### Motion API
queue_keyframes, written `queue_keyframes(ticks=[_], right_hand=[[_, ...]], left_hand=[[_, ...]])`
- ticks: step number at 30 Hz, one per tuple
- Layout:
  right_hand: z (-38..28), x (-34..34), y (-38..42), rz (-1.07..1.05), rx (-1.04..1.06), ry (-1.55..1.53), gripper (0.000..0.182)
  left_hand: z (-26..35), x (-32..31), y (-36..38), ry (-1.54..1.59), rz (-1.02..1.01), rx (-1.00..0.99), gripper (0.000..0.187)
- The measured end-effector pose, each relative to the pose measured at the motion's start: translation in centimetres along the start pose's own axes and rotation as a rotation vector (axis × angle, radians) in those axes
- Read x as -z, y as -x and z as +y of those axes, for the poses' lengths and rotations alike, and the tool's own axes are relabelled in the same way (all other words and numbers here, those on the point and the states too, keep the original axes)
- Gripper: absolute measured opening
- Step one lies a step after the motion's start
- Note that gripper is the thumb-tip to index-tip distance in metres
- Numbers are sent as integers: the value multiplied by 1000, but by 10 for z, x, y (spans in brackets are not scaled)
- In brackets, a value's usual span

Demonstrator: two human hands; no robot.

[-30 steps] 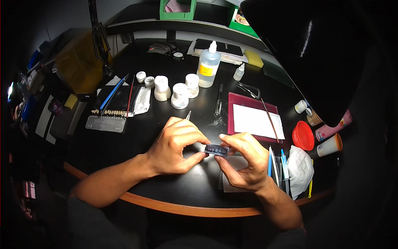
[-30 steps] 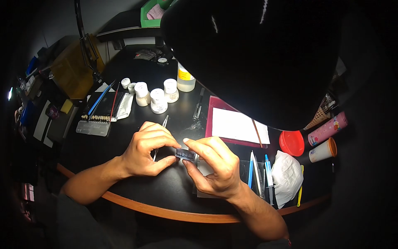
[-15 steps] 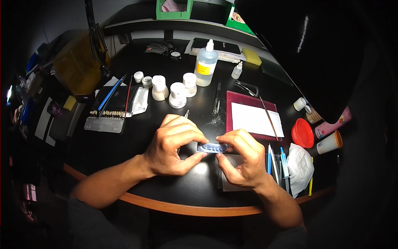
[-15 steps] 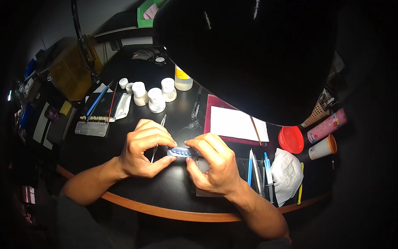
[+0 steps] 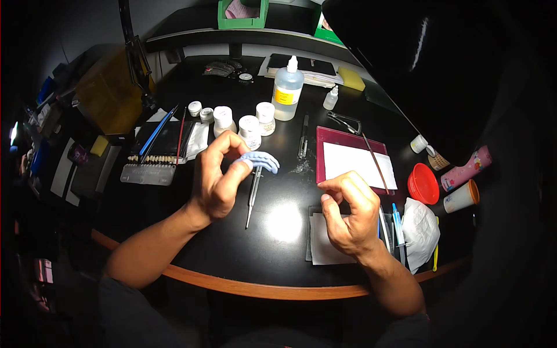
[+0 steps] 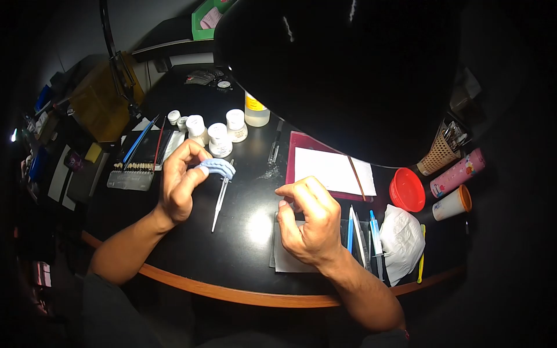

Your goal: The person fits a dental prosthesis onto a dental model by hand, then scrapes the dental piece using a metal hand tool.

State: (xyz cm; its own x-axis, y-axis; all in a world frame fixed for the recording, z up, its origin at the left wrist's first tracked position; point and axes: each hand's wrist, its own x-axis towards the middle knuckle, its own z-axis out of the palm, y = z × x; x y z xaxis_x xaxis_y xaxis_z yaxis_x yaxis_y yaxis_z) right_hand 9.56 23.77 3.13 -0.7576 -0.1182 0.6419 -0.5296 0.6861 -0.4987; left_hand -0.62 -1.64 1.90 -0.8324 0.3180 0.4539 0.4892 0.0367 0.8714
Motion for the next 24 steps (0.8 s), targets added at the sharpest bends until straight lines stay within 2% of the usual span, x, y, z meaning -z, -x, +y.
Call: queue_keyframes(ticks=[2, 5, 7, 9, 11, 12, 13, 15, 16, 17, 21, 24], right_hand=[[-1, 0, 0, -11, 3, -7, 19], [0, -1, 0, -3, 2, -6, 17], [6, 0, -2, 98, 43, 13, 14], [11, 12, -7, 191, -28, -9, 14], [20, 32, -14, 323, -95, 74, 11], [25, 41, -16, 395, -182, -37, 9], [29, 50, -18, 466, -264, -152, 9], [25, 68, -22, 478, -275, -43, 11], [25, 81, -24, 486, -327, -84, 9], [28, 97, -22, 424, -385, -40, 9], [32, 138, -13, -33, -692, 306, 5], [35, 139, -9, -321, -795, 413, 4]], left_hand=[[-11, 0, -3, 120, 47, -11, 10], [-19, 2, -3, 195, -25, 30, 12], [-14, -3, 0, 215, -93, 32, 14], [-18, -7, 4, 252, -102, 24, 16], [-14, -9, 8, 149, -129, -20, 18], [-14, -13, 10, 74, -91, -89, 19], [-7, -9, 11, -42, -152, -144, 19], [-3, -16, 13, -90, -129, -223, 21], [-4, -13, 13, -191, -180, -334, 23], [-5, -10, 13, -290, -227, -447, 26], [-7, -11, 15, -313, -252, -472, 26], [-7, -10, 14, -313, -242, -467, 25]])
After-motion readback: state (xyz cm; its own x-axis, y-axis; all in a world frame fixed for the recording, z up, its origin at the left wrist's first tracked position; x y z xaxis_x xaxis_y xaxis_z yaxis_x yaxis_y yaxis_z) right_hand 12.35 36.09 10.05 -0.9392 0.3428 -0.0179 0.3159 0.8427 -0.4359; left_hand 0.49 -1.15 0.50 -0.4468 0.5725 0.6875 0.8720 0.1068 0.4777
